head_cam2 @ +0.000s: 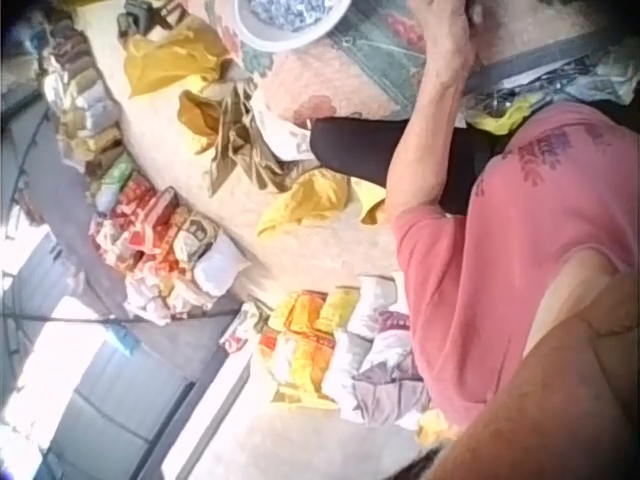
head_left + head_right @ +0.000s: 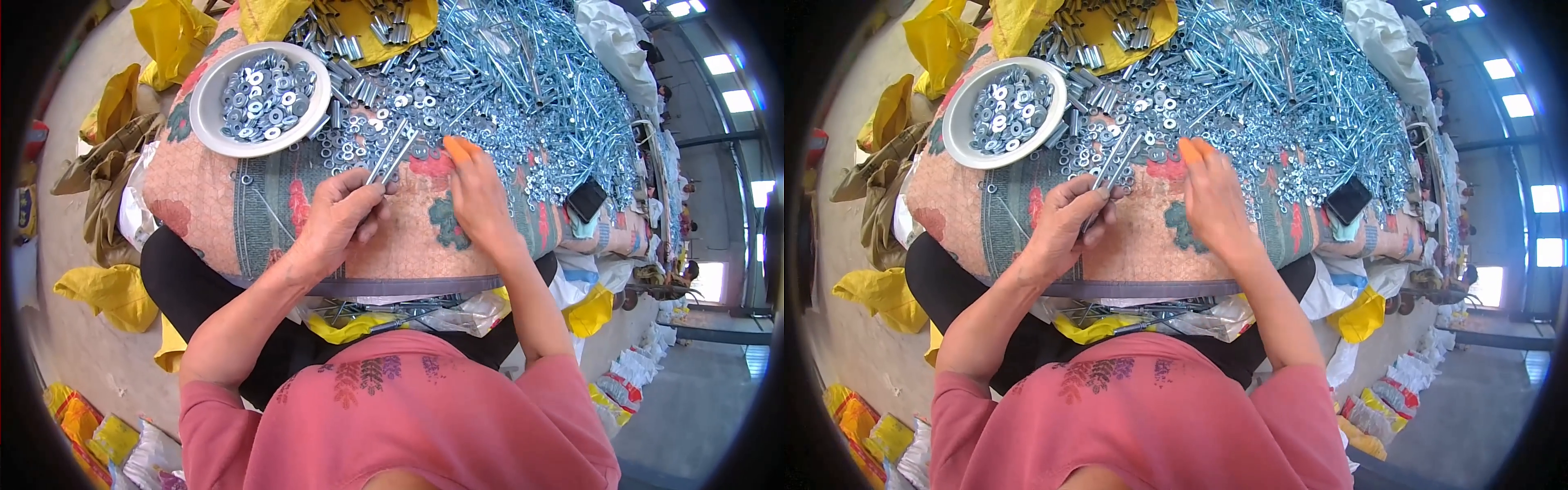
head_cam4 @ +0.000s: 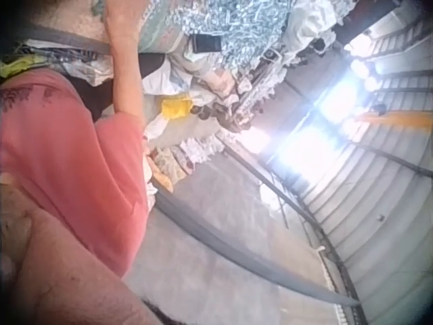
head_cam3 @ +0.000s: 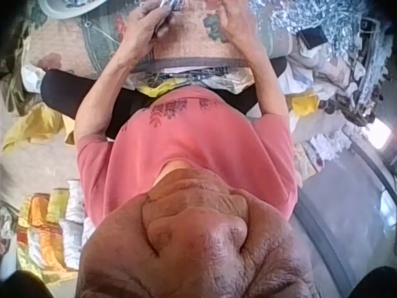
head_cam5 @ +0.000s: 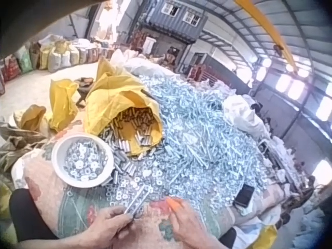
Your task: The person assembles hardware fasteners by sliding metal sleeves and washers onto threaded metal rods and screwing nuts onto the rods by hand.
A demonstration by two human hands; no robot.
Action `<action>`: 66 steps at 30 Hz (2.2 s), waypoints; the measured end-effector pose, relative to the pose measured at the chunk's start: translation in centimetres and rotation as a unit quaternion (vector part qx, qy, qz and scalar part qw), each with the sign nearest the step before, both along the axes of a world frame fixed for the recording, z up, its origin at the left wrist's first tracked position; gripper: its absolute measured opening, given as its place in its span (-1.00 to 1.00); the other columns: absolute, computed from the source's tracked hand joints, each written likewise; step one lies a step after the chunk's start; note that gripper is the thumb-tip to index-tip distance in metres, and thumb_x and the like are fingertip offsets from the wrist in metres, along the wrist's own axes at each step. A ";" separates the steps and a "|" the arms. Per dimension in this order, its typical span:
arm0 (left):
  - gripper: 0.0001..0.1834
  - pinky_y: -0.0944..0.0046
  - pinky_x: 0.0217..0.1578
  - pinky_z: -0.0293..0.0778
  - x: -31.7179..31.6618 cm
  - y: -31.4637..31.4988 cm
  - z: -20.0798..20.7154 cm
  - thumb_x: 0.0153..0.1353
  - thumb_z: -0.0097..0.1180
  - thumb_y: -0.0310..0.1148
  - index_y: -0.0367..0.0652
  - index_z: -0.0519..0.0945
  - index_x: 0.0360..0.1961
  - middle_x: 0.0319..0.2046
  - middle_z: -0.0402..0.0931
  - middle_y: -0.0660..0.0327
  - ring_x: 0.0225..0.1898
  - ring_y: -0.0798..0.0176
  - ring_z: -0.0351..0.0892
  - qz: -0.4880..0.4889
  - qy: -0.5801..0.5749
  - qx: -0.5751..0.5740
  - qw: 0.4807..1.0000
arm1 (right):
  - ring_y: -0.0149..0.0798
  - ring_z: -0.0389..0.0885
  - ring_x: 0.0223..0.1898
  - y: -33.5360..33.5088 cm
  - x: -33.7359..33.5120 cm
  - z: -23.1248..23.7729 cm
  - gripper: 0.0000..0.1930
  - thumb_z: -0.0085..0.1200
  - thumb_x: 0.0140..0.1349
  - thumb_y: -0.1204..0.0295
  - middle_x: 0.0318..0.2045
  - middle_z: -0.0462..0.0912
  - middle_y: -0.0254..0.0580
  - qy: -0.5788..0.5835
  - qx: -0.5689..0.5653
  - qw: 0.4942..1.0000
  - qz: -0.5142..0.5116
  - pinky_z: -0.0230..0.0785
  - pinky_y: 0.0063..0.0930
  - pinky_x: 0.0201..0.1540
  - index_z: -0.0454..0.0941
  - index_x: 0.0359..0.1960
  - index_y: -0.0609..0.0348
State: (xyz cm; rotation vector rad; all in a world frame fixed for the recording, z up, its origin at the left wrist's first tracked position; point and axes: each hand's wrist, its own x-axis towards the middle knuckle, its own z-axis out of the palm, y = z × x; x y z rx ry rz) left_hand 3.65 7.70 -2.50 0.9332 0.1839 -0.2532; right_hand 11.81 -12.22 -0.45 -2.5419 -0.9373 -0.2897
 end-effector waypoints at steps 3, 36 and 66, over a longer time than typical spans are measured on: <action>-0.81 0.57 -0.75 0.10 0.3 0.0 -0.2 0.18 -0.05 -0.37 -0.28 0.50 -0.30 -0.59 0.41 0.29 -0.73 0.55 0.23 -0.007 0.001 -0.012 1.000 | -0.02 0.42 -0.10 0.4 1.7 -1.9 -0.61 -0.06 0.01 0.63 -0.13 0.45 0.00 -0.139 -0.120 0.983 0.012 0.30 -0.28 -0.04 0.42 -0.04 0.23; -0.87 0.57 -0.75 0.06 0.1 0.0 -0.2 0.16 0.01 -0.38 -0.23 0.47 -0.36 -0.58 0.43 0.30 -0.73 0.58 0.23 -0.010 0.004 0.009 1.000 | -0.11 0.50 -0.42 -0.4 1.9 -1.7 -0.90 0.11 0.04 0.49 -0.49 0.44 -0.13 0.062 -0.012 0.997 -0.042 0.34 -0.33 -0.36 0.56 -0.37 0.09; -0.84 0.43 -0.59 0.23 -0.5 -1.0 -1.1 0.08 0.01 -0.40 -0.30 0.49 -0.45 -0.64 0.38 0.32 -0.59 0.52 0.26 -0.077 -0.113 0.224 0.965 | -0.52 0.48 -0.56 -1.9 -0.4 1.2 -0.80 0.08 0.15 0.50 -0.50 0.57 -0.26 0.509 0.394 0.763 -0.058 0.38 -0.69 -0.57 0.50 -0.18 0.26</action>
